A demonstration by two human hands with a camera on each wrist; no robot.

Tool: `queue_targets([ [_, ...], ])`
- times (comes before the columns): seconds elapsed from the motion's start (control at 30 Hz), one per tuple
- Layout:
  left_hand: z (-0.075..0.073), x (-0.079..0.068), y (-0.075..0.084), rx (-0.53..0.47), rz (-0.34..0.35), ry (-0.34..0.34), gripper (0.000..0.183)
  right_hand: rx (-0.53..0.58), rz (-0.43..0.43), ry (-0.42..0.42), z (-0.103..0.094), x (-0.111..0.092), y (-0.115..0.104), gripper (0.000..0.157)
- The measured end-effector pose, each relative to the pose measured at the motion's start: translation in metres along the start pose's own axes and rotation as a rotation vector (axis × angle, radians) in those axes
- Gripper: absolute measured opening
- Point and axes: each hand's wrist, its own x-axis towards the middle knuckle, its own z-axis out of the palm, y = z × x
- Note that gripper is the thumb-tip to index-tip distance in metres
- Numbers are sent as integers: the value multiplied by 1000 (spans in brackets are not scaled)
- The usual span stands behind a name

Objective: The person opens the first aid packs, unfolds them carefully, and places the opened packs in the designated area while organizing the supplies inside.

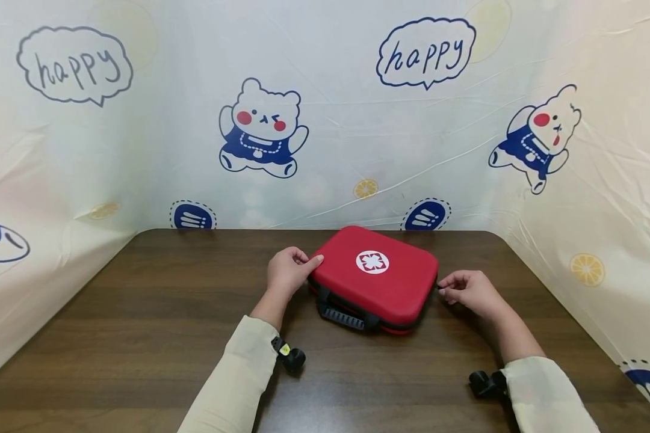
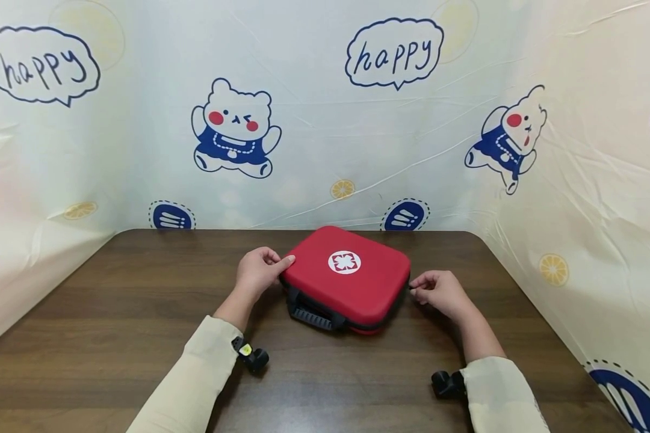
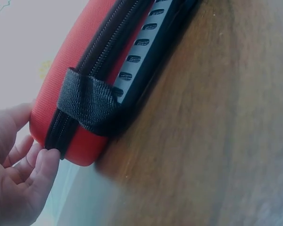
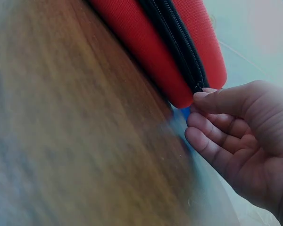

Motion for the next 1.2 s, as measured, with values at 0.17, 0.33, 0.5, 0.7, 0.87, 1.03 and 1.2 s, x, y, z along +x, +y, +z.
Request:
queue_targets([
  [0.17,-1,0,-1,-3,17,-3,36,16,8,-7,1,0,0,16],
  [0.33,-1,0,-1,-39,20,-7,36,7,13,-9,1,0,0,15],
  [0.5,2,1,0,-83,23,-21,47,12,0,-28,2,1,-1,16],
  [0.7,7,3,-3,-89,69,3,52,31,-11,-50,6,1,-5,15],
  [0.87,11,4,-4,-66,121,-27,57,38,-25,-79,12,3,-11,13],
  [1.03,12,4,-3,-24,140,-11,54,41,-23,-119,20,4,-17,11],
  [1.2,11,1,2,97,178,49,37,50,-27,-159,26,5,-21,12],
])
